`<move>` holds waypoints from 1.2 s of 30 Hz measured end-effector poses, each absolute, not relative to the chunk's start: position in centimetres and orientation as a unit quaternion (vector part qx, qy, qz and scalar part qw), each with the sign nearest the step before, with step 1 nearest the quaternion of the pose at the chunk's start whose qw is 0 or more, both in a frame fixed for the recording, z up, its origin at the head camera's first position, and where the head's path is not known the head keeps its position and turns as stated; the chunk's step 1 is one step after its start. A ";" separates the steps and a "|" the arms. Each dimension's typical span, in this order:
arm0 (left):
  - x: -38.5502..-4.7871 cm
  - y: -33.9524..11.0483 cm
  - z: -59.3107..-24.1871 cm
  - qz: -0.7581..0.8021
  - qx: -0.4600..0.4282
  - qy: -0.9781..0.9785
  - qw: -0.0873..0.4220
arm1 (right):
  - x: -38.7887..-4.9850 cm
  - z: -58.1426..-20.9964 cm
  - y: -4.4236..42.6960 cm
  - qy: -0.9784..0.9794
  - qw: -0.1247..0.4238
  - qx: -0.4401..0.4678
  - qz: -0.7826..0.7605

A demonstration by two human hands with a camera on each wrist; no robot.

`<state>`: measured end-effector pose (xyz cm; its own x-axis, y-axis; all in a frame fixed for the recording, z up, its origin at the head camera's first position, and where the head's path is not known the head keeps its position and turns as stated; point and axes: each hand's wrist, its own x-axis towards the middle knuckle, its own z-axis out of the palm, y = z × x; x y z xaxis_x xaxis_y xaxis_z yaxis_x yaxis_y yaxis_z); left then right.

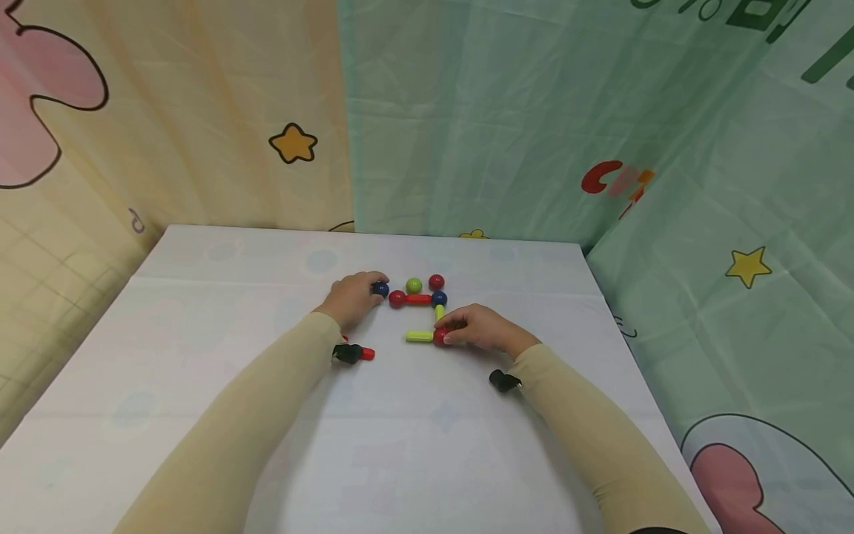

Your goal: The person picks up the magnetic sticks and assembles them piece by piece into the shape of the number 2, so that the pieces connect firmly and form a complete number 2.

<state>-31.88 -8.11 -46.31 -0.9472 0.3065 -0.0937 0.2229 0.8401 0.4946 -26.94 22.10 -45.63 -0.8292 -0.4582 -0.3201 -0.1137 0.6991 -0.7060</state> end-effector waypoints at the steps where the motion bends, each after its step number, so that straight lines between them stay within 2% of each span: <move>1: -31.9 -8.2 -46.3 0.247 0.139 0.955 0.085 | -26.9 -45.6 22.1 0.889 0.244 -0.161 -0.353; 12: -30.5 -9.4 -45.6 0.282 0.109 0.945 0.124 | -27.0 -45.7 22.2 0.889 0.245 -0.158 -0.354; 36: -26.9 -10.0 -45.0 0.292 0.184 0.919 0.190 | -26.9 -45.5 22.3 0.890 0.243 -0.163 -0.349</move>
<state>-26.91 -10.00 -44.95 -0.8606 0.4486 -0.2411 0.2270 0.7617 0.6069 -26.86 22.25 -45.52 -0.8281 -0.4606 -0.3195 -0.1210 0.7034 -0.7004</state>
